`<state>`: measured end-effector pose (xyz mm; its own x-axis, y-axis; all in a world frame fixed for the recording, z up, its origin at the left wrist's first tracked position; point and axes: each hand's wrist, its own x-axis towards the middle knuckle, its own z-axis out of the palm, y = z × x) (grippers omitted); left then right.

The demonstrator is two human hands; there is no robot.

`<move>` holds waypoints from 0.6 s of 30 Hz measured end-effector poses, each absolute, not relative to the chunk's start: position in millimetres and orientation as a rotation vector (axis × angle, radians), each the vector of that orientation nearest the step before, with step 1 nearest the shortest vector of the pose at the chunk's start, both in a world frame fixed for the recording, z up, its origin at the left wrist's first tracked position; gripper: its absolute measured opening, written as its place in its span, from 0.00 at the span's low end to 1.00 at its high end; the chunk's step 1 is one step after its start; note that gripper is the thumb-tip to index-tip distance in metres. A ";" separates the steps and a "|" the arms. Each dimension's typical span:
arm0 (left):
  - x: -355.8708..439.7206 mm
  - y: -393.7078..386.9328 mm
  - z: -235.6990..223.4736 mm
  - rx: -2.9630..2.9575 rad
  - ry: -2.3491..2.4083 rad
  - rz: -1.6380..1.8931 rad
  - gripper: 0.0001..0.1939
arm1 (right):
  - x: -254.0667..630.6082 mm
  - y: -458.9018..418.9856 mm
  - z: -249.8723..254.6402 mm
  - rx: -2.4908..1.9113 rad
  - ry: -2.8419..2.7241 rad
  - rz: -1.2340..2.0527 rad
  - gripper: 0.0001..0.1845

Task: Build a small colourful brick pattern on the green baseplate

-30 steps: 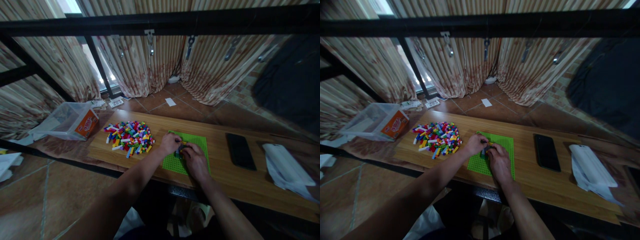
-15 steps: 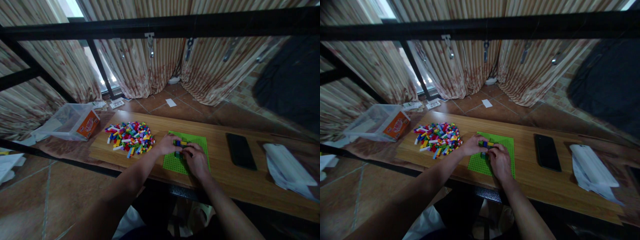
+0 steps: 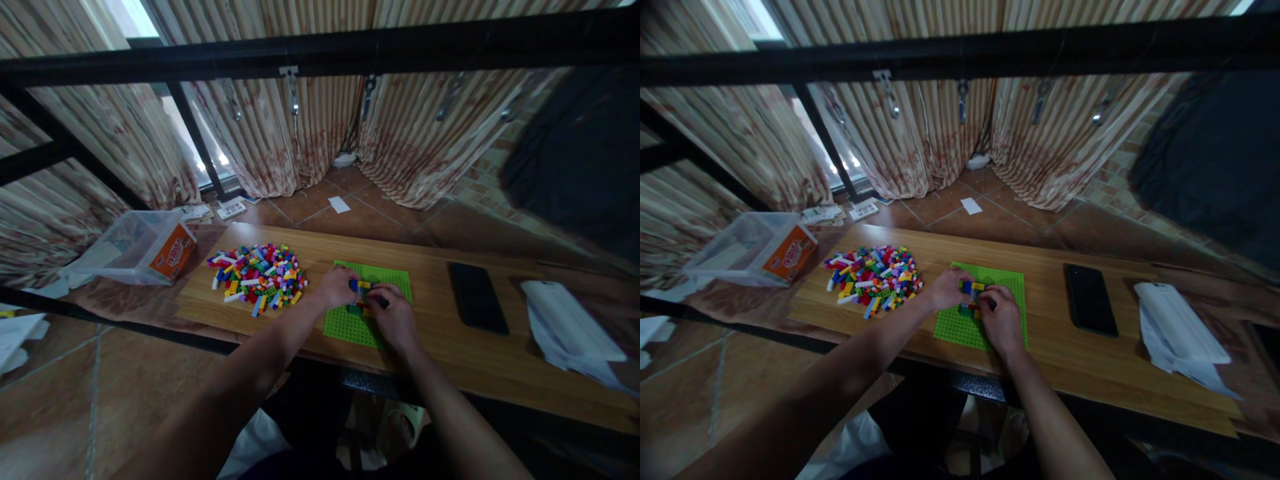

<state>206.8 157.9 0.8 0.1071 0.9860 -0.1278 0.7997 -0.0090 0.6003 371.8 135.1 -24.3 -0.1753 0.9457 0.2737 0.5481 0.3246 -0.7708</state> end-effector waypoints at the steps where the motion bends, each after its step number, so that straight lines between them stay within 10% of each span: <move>1: 208.7 158.7 1.9 1.861 1.757 0.414 0.22 | 371.4 134.8 -24.3 -1.329 -1.843 0.668 0.10; 18: 209.6 108.1 -2.6 1.751 1.841 0.918 0.23 | 396.1 140.8 -19.5 -1.280 -1.993 0.600 0.21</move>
